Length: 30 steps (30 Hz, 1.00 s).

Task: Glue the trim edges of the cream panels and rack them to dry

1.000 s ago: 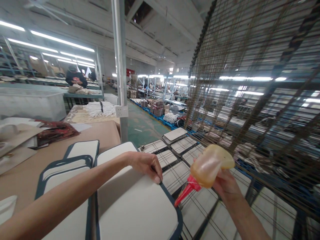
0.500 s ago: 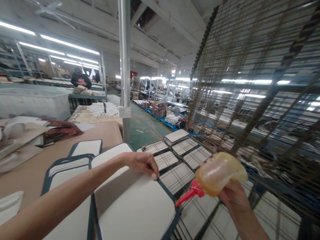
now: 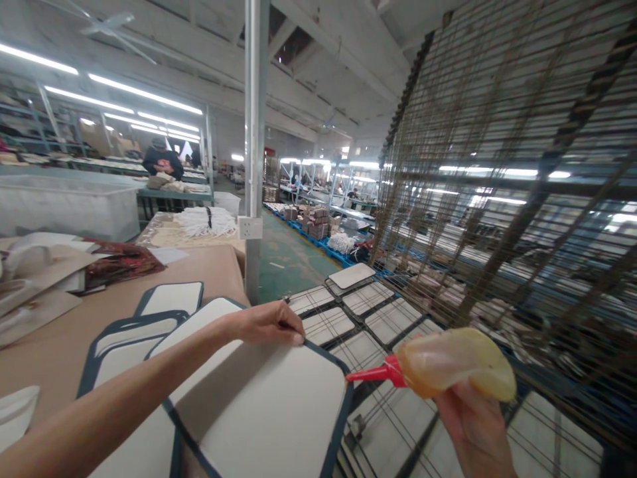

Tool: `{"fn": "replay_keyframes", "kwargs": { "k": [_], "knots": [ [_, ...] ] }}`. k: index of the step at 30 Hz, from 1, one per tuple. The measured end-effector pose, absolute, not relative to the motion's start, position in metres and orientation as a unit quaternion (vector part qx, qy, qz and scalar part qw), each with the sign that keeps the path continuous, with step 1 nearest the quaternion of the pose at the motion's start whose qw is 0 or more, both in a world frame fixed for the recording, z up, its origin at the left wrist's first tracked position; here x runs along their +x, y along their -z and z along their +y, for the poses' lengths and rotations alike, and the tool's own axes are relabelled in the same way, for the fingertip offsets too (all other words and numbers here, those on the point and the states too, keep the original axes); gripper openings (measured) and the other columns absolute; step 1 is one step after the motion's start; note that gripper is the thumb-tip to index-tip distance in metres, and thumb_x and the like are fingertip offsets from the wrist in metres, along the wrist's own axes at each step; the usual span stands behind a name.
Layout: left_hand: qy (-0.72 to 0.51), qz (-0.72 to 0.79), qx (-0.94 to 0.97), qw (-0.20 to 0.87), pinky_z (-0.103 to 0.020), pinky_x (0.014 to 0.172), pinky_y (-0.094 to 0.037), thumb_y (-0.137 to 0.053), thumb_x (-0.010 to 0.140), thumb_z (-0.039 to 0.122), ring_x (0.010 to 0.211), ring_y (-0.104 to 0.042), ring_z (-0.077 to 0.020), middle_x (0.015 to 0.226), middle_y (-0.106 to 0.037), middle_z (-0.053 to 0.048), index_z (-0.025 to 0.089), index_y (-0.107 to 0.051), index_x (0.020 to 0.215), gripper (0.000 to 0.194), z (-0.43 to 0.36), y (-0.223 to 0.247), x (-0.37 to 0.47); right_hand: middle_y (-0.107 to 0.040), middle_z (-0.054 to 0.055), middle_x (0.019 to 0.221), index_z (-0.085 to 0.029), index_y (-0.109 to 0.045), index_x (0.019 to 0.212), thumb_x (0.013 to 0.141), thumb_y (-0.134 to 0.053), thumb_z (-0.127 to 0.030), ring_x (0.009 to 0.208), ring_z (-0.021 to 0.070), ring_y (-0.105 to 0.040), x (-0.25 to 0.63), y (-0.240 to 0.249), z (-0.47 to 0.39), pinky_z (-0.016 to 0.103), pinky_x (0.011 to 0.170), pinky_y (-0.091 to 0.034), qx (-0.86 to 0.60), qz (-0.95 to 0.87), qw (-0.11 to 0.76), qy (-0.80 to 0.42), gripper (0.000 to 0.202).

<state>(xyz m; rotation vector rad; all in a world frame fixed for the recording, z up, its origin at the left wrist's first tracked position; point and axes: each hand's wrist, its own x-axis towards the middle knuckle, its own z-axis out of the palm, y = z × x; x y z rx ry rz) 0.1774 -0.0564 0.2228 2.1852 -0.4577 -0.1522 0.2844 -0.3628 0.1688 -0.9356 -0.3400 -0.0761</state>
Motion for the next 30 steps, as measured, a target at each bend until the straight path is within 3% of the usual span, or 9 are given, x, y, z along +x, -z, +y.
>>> {"fn": "replay_keyframes", "kwargs": {
  "k": [5, 13, 30],
  "knots": [
    [0.048, -0.152, 0.889, 0.428, -0.018, 0.054, -0.033, -0.053, 0.081, 0.05, 0.061, -0.041, -0.0104, 0.062, -0.051, 0.0, 0.008, -0.065, 0.074, 0.044, -0.054, -0.221, 0.166, -0.069, 0.006, 0.1, -0.033, -0.054, 0.119, 0.047, -0.085, -0.034, 0.083, 0.031, -0.066, 0.275, -0.173, -0.358, 0.055, 0.091, -0.044, -0.45, -0.156, 0.878, 0.035, 0.079],
    [0.035, -0.129, 0.904, 0.405, -0.018, 0.049, -0.027, -0.05, 0.081, 0.05, 0.056, -0.036, -0.0085, 0.057, -0.041, 0.003, 0.011, -0.06, 0.069, 0.042, -0.048, -0.218, 0.158, -0.069, 0.004, 0.098, -0.033, -0.054, 0.119, 0.05, -0.084, -0.033, 0.091, 0.0314, -0.064, 0.277, -0.169, -0.349, 0.055, 0.092, -0.044, -0.447, -0.165, 0.878, 0.03, 0.075],
    [0.021, -0.095, 0.898, 0.43, -0.018, 0.049, -0.027, -0.05, 0.079, 0.054, 0.056, -0.034, -0.0085, 0.055, -0.037, 0.004, 0.013, -0.052, 0.062, 0.045, -0.038, -0.209, 0.151, -0.067, 0.006, 0.105, -0.036, -0.048, 0.124, 0.048, -0.084, -0.036, 0.104, 0.0336, -0.058, 0.265, -0.167, -0.343, 0.058, 0.097, -0.037, -0.465, -0.161, 0.87, 0.014, 0.084]
  ]
}}
